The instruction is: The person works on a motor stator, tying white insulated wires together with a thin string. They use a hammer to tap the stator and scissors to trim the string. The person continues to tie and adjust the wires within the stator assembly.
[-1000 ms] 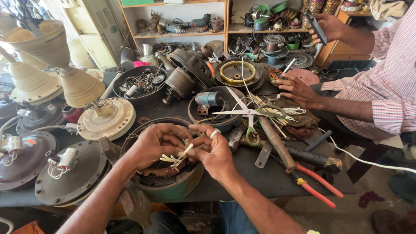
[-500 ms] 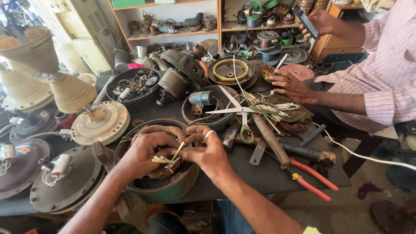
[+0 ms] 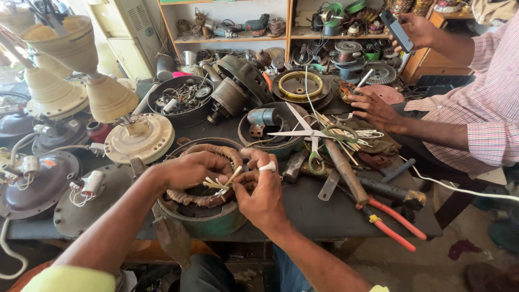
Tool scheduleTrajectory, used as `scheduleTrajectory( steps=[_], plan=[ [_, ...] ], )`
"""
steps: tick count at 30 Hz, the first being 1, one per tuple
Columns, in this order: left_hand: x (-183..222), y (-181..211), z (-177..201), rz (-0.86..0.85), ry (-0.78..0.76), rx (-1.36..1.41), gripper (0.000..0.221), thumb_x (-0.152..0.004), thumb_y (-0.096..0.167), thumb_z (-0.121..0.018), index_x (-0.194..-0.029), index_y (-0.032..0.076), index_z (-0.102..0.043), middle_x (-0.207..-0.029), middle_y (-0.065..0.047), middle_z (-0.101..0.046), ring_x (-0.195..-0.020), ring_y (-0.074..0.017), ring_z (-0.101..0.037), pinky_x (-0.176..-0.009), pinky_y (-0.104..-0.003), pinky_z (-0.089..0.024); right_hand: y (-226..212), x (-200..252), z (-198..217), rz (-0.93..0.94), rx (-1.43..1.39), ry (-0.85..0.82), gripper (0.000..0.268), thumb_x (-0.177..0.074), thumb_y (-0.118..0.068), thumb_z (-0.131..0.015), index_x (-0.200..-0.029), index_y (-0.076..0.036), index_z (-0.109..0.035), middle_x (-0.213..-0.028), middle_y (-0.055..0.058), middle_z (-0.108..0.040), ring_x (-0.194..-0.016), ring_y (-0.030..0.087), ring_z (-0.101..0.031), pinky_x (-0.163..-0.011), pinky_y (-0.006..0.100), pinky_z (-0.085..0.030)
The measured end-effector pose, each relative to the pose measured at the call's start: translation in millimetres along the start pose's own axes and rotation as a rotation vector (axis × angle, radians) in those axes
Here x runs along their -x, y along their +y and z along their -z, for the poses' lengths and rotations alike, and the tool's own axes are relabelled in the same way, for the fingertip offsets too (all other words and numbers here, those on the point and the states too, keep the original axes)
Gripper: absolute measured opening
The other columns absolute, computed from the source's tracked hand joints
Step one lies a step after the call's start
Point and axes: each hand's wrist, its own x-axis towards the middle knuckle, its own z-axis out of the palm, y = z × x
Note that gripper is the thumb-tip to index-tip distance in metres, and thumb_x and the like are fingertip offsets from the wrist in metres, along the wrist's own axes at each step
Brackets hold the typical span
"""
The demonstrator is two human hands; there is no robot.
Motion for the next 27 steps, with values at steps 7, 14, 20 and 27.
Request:
scheduleTrajectory(
  steps=[7,14,20,27],
  plan=[
    [-20,-15,-1,0.184,-0.093,0.447,0.024,-0.087,0.012,-0.070,-0.108,0.002,-0.076,-0.093,0.002,-0.073,-0.084,-0.0054,-0.063,-0.078,-0.026,-0.050,-3,9,22,0.234,0.266,0.031,0.022,-0.080,-0.004,-0.074,-0.102,-0.003,-0.069,-0.099,0.012,-0.063,-0.089,0.029,-0.067,-0.078,0.038,-0.054],
    [-21,-3,5,0.242,-0.068,0.385,0.019,-0.081,0.010,-0.072,-0.096,0.000,-0.079,-0.083,0.000,-0.074,-0.076,-0.0078,-0.062,-0.074,-0.027,-0.049,2,9,13,0.123,0.364,0.022,0.015,-0.076,-0.013,-0.082,-0.085,-0.004,-0.074,-0.091,0.009,-0.066,-0.094,0.029,-0.062,-0.084,0.041,-0.050],
    [-18,-1,5,0.205,-0.098,0.245,0.013,-0.084,0.014,-0.072,-0.090,0.004,-0.078,-0.077,0.005,-0.068,-0.073,-0.0057,-0.056,-0.072,-0.027,-0.045,-1,18,5,0.005,0.486,-0.027,0.013,-0.075,-0.018,-0.081,-0.077,-0.007,-0.074,-0.093,0.007,-0.062,-0.100,0.028,-0.057,-0.088,0.044,-0.042],
    [-26,-11,13,0.204,-0.176,0.208,0.011,-0.079,0.011,-0.070,-0.086,0.005,-0.076,-0.070,0.006,-0.066,-0.066,-0.0060,-0.056,-0.059,-0.026,-0.044,-6,16,16,0.010,0.442,-0.147,0.011,-0.074,-0.019,-0.081,-0.081,-0.011,-0.079,-0.102,0.009,-0.060,-0.105,0.029,-0.056,-0.094,0.045,-0.039]
  ],
)
